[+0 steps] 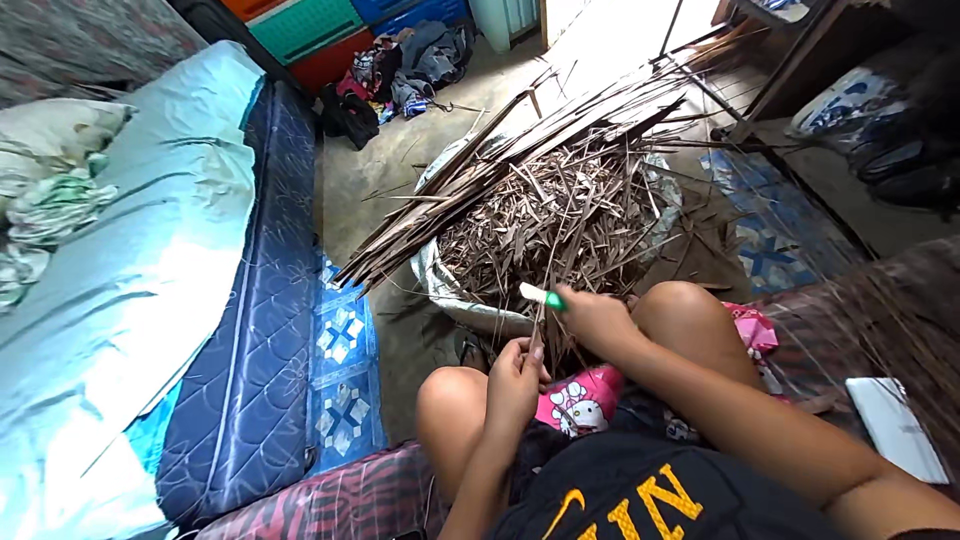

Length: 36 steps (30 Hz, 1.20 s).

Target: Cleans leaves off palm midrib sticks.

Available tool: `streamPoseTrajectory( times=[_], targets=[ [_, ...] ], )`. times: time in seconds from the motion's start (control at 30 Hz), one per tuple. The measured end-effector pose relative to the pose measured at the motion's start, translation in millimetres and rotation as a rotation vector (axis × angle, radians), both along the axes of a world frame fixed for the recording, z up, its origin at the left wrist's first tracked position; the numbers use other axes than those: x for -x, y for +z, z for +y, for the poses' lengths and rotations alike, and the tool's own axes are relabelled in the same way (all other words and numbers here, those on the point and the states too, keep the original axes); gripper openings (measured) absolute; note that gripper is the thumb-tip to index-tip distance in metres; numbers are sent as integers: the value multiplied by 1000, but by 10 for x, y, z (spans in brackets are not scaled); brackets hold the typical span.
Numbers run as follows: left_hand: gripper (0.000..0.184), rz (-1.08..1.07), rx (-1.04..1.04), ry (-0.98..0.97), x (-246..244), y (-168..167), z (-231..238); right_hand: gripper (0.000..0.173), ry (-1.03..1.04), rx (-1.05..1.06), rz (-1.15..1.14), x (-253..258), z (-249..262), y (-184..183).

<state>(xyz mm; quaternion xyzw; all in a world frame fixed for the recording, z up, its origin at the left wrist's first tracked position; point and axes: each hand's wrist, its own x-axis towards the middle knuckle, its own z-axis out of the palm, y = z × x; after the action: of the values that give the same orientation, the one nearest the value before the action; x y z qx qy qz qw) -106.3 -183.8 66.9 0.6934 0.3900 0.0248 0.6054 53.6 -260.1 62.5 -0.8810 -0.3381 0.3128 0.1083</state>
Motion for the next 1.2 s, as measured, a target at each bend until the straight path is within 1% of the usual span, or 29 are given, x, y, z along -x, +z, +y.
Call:
streamPoseTrajectory(
  times=[0.07, 0.1, 0.17, 0.23, 0.27, 0.3, 0.37, 0.43, 0.47, 0.53, 0.6, 0.63, 0.7, 0.77, 0.8, 0.83, 0.87, 0.93, 0.97, 1.03, 1.13, 1.2],
  targets=[
    [22, 15, 8, -9, 47, 39, -39, 36, -129, 34, -5, -275, 7, -3],
    [22, 23, 1, -13, 67, 37, -48, 37, -146, 40, 10, -357, 4, 27],
    [22, 33, -29, -6, 82, -4, -54, 37, -57, 24, 75, -277, -23, 173],
    [23, 31, -72, -14, 77, -37, -65, 37, 100, 27, 130, 12, -57, 289],
    [24, 28, -91, -26, 68, -35, -75, 35, 158, 34, 129, 135, -70, 305],
    [24, 26, -106, -40, 65, -24, -86, 34, 174, 42, 110, 197, -80, 302],
    [24, 31, -98, -53, 89, 15, -98, 34, 60, 24, 44, 86, -102, 233],
    [23, 13, -32, -61, 141, 44, -97, 34, -128, 16, 3, -246, -156, 95],
    [22, -15, 26, -71, 171, 52, -77, 34, -215, -31, 6, -411, -214, 28],
    [21, -137, 199, -127, 259, 23, 6, 33, -324, -209, 7, -602, -348, -45],
    [19, -342, 428, -194, 383, -80, 101, 30, -376, -451, 39, -593, -457, -91],
    [22, -440, 528, -221, 433, -133, 145, 29, -394, -548, 64, -562, -495, -119],
    [25, -613, 617, -317, 486, -227, 233, 25, -453, -671, 107, -509, -535, -194],
    [24, -741, 652, -424, 488, -268, 306, 24, -527, -710, 146, -503, -561, -259],
    [24, -769, 655, -430, 483, -266, 325, 24, -558, -718, 171, -514, -579, -290],
    [22, -762, 634, -383, 474, -247, 324, 24, -583, -729, 195, -521, -595, -314],
    [19, -720, 581, -296, 466, -220, 303, 23, -593, -730, 217, -522, -607, -317],
    [17, -581, 438, -104, 430, -167, 233, 21, -562, -730, 262, -477, -608, -304],
    [19, -508, 376, -43, 398, -151, 199, 22, -521, -716, 288, -425, -593, -279],
    [23, -403, 305, 18, 341, -142, 144, 25, -396, -669, 383, -282, -547, -207],
    [24, -342, 302, 53, 299, -165, 101, 25, -219, -617, 504, -17, -468, -154],
    [25, -313, 301, 68, 284, -193, 85, 25, -143, -591, 557, 119, -441, -168]
  ],
)
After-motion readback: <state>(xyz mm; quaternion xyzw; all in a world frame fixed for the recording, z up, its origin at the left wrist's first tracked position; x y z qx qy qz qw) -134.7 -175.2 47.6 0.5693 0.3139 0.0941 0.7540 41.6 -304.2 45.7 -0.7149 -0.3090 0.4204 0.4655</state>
